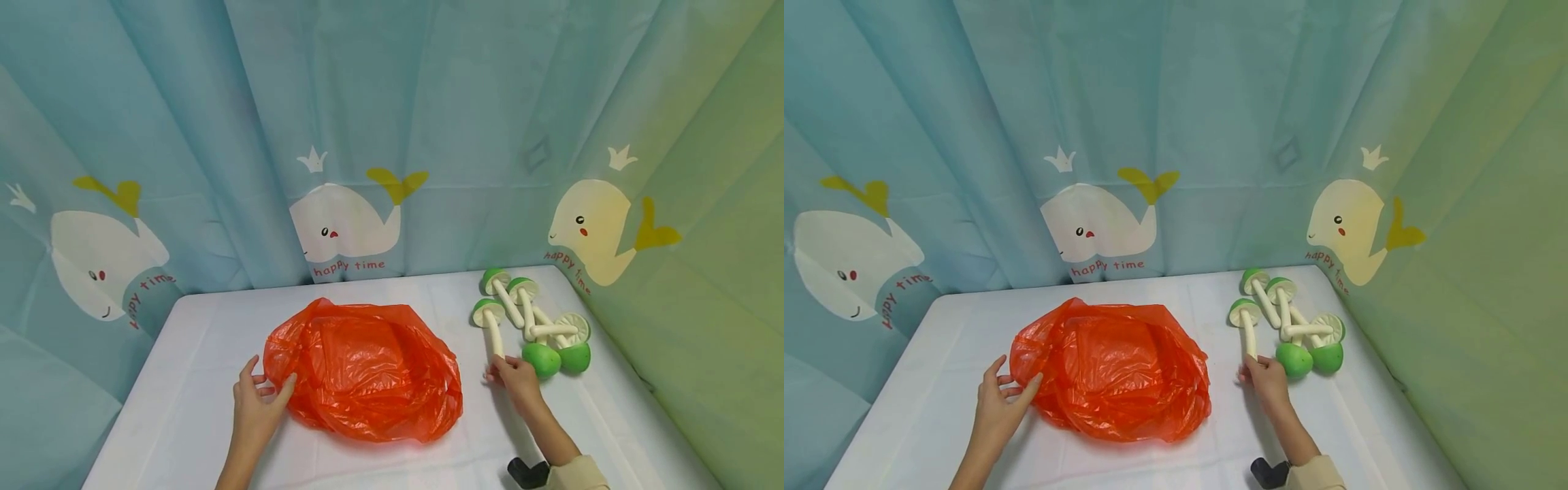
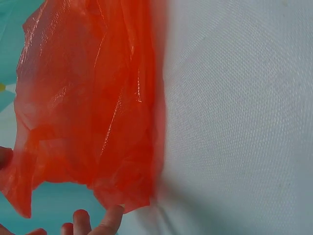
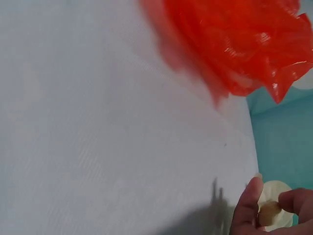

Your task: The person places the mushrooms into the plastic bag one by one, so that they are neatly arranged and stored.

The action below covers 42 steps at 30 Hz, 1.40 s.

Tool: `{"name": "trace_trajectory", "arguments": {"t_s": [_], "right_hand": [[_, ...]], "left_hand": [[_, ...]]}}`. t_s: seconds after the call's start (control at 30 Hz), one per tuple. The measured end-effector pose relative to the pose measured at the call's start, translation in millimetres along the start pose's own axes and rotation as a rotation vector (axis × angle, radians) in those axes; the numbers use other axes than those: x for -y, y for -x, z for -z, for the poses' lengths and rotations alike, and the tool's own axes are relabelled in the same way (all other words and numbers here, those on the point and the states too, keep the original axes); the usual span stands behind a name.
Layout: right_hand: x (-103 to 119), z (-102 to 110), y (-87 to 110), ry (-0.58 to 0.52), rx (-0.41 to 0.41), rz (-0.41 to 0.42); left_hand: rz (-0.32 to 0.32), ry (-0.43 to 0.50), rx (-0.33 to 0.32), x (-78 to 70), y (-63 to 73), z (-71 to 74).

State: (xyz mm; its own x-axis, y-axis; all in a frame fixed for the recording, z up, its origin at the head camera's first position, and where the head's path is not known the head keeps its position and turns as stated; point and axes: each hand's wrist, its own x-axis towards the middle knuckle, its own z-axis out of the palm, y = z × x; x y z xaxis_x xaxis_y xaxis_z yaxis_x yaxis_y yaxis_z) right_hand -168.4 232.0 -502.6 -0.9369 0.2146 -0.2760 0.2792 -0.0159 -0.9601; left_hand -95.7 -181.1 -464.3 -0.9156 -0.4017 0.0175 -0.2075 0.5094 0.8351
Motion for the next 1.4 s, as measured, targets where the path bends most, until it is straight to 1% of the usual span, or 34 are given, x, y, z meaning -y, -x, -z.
{"name": "trace_trajectory", "arguments": {"t_s": [0.1, 0.2, 0.37, 0.53, 0.7, 0.87, 1.13, 1.2, 1.4], "right_hand": [[0.8, 0.3, -0.8, -0.152, 0.035, -0.093], [2.9, 1.9, -2.6, -0.251, 0.086, -0.172], [5.0, 4.0, -6.4, -0.342, 0.184, -0.254], [5.2, 6.7, -8.2, -0.401, 0.271, -0.285], [5.7, 10.6, -10.7, -0.367, 0.360, -0.270], [6.5, 13.8, -12.6, -0.340, 0.393, -0.231], [8.9, 11.2, -10.1, -0.308, 0.407, -0.166], [9.9, 10.0, -8.0, -0.296, 0.402, -0.145], [13.4, 5.7, -4.0, -0.290, 0.373, -0.127]], "left_hand": [[-0.007, 0.001, -0.003, 0.6, 0.9, -0.5], [-0.014, 0.021, 0.001, 0.4, 1.4, -0.7], [0.001, 0.050, 0.019, -0.7, 1.6, 0.3], [0.027, 0.061, 0.044, -0.1, 0.7, 2.0], [0.037, 0.060, 0.068, 2.5, 0.1, 2.8], [0.032, 0.070, 0.070, 4.7, 0.2, 2.0], [0.029, 0.083, 0.073, 5.2, 0.6, -0.5], [0.028, 0.086, 0.070, 5.0, 1.0, -1.0], [0.022, 0.099, 0.053, 3.9, 2.4, -1.3]]}}
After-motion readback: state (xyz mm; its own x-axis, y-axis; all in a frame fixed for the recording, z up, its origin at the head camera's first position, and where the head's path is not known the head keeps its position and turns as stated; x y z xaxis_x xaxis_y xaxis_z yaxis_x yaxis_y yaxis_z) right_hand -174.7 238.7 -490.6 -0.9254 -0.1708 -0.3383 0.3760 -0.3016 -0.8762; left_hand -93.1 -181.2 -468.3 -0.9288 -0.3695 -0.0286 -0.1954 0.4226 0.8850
